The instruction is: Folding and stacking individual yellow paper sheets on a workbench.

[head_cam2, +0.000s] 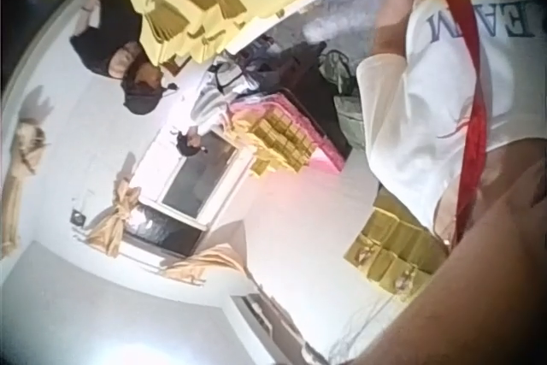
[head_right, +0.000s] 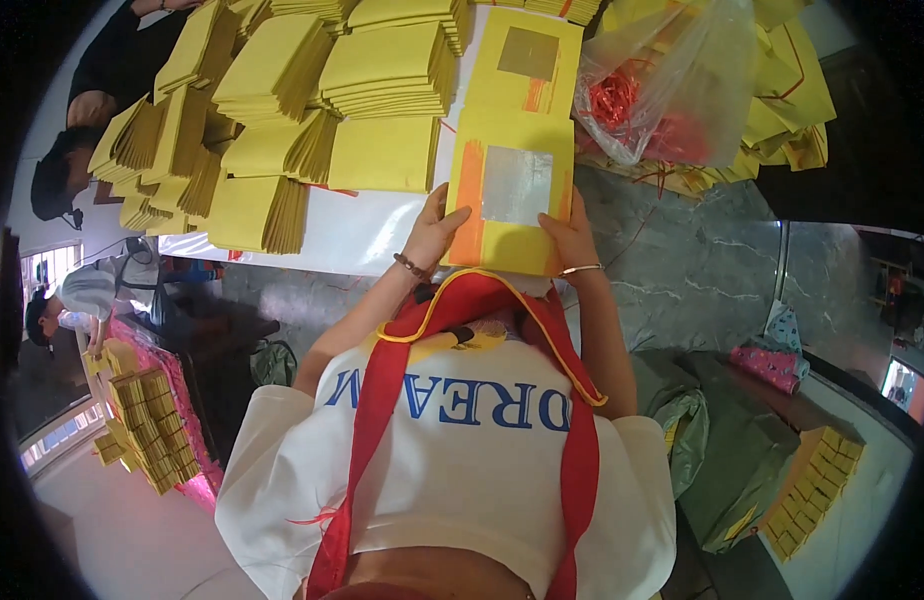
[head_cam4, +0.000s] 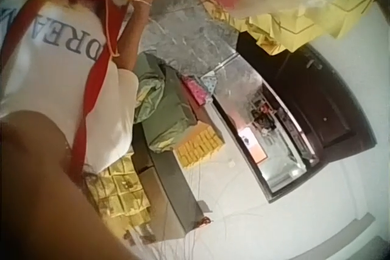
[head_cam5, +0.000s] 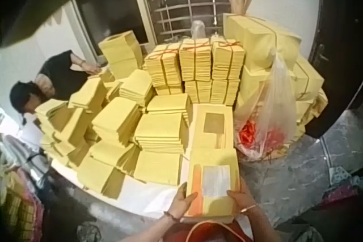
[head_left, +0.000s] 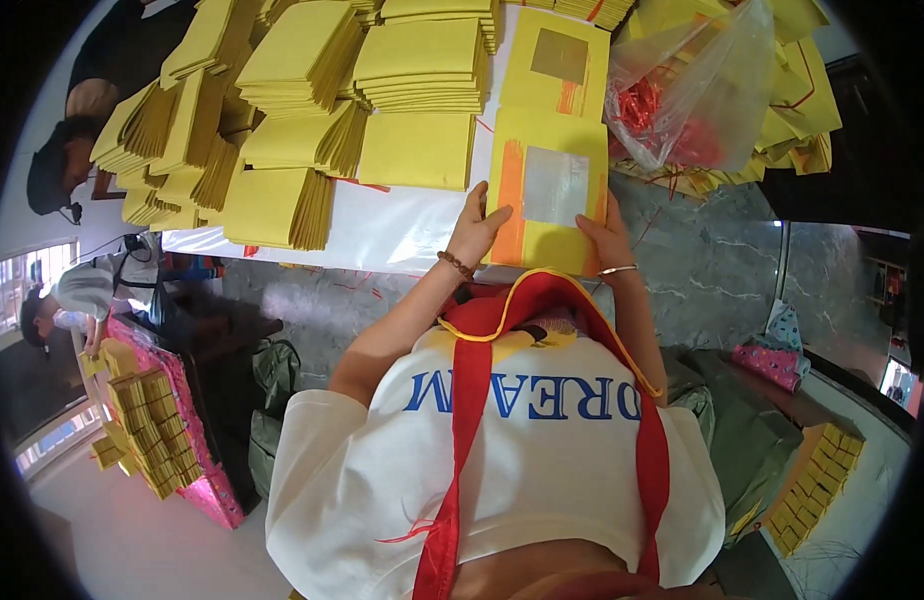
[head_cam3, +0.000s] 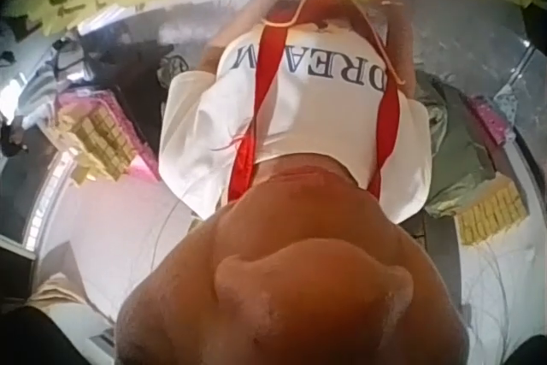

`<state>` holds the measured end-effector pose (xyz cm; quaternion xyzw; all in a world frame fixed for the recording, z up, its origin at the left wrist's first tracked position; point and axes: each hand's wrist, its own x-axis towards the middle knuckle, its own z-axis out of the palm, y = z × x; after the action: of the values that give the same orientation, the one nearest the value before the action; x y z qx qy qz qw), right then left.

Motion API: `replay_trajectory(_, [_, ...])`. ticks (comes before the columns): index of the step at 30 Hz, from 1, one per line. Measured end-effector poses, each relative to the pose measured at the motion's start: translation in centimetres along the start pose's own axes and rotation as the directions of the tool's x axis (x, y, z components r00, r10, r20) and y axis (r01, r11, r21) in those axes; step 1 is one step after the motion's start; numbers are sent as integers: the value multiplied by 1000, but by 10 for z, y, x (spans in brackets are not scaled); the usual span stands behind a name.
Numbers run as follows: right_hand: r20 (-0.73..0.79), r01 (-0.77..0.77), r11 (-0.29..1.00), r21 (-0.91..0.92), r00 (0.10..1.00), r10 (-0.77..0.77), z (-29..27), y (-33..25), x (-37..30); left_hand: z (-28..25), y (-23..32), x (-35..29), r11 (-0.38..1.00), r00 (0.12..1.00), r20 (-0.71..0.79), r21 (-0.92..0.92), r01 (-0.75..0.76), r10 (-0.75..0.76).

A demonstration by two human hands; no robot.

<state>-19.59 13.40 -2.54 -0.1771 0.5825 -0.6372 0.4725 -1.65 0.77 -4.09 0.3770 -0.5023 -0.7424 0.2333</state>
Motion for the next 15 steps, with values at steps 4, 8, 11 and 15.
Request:
replay_trajectory(4, [6, 51, 996, 72, 999, -52, 12, -3, 2, -1, 27, -12, 916, 997, 60, 399, 27, -55])
replay_trajectory(8, [-11, 57, 998, -25, 998, -57, 10, -1, 7, 11, 63, -32, 648, 994, 56, 761, 18, -94])
replay_trajectory(11, [20, 72, 996, -43, 997, -71, 8, 2, 9, 4, 49, -40, 563, 982, 125, 806, -183, 141])
replay_trajectory(15, [41, 83, 993, -78, 996, -80, 12, -2, 6, -3, 33, -43, 559, 927, 174, 756, -341, 331])
